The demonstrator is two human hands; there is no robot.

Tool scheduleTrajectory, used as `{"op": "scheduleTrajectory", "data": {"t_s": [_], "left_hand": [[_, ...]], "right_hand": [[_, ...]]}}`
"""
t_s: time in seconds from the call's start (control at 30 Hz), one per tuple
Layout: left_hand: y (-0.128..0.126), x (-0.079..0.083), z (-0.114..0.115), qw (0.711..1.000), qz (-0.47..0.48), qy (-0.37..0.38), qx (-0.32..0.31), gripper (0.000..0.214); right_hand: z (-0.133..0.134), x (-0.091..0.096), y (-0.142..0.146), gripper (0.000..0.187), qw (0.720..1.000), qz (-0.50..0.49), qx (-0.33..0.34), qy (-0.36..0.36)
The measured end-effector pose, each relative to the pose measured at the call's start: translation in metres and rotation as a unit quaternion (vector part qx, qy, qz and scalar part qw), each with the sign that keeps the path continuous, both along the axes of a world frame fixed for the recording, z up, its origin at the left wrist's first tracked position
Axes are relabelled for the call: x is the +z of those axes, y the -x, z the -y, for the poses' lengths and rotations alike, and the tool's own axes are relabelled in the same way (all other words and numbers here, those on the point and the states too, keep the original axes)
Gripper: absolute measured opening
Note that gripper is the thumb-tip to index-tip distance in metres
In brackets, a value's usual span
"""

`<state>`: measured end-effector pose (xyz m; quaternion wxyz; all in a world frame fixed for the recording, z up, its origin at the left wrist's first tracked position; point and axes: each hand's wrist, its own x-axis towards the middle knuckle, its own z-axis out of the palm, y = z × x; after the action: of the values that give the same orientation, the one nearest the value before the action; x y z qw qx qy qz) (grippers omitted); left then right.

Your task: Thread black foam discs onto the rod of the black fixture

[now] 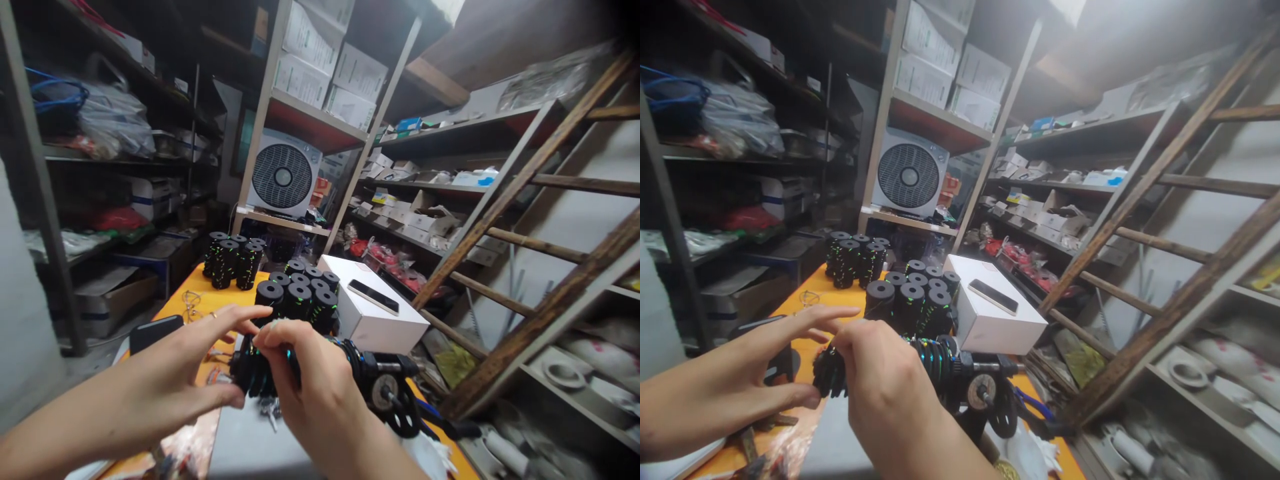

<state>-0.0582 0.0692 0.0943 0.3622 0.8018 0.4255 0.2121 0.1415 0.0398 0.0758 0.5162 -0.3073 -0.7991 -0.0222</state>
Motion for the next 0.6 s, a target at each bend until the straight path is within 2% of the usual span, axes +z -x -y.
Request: {"op": "scheduleTrajectory", "data": {"t_s": [0.23,0.4,0.6], "left_hand": [[0.002,0.0,-0.003,0.998,-0.02,-0.043,-0.032,0.069],[-0.002,0.007,-0.002,0.999,-0.023,0.002,-0.026,0.068],[-0.003,0.012,-0.004,0.997,-0.054,-0.035,-0.034,0.044]], "right_hand": [[-0.001,-0.005,0.0,0.018,1.0,0.022,-0.004,0.012],[-0.002,0.002,-0.002,0.016,0.999,0.043,-0.003,0.03],[-0.003,0.01,-0.008,0.019,0.994,0.065,0.011,0.084]]}}
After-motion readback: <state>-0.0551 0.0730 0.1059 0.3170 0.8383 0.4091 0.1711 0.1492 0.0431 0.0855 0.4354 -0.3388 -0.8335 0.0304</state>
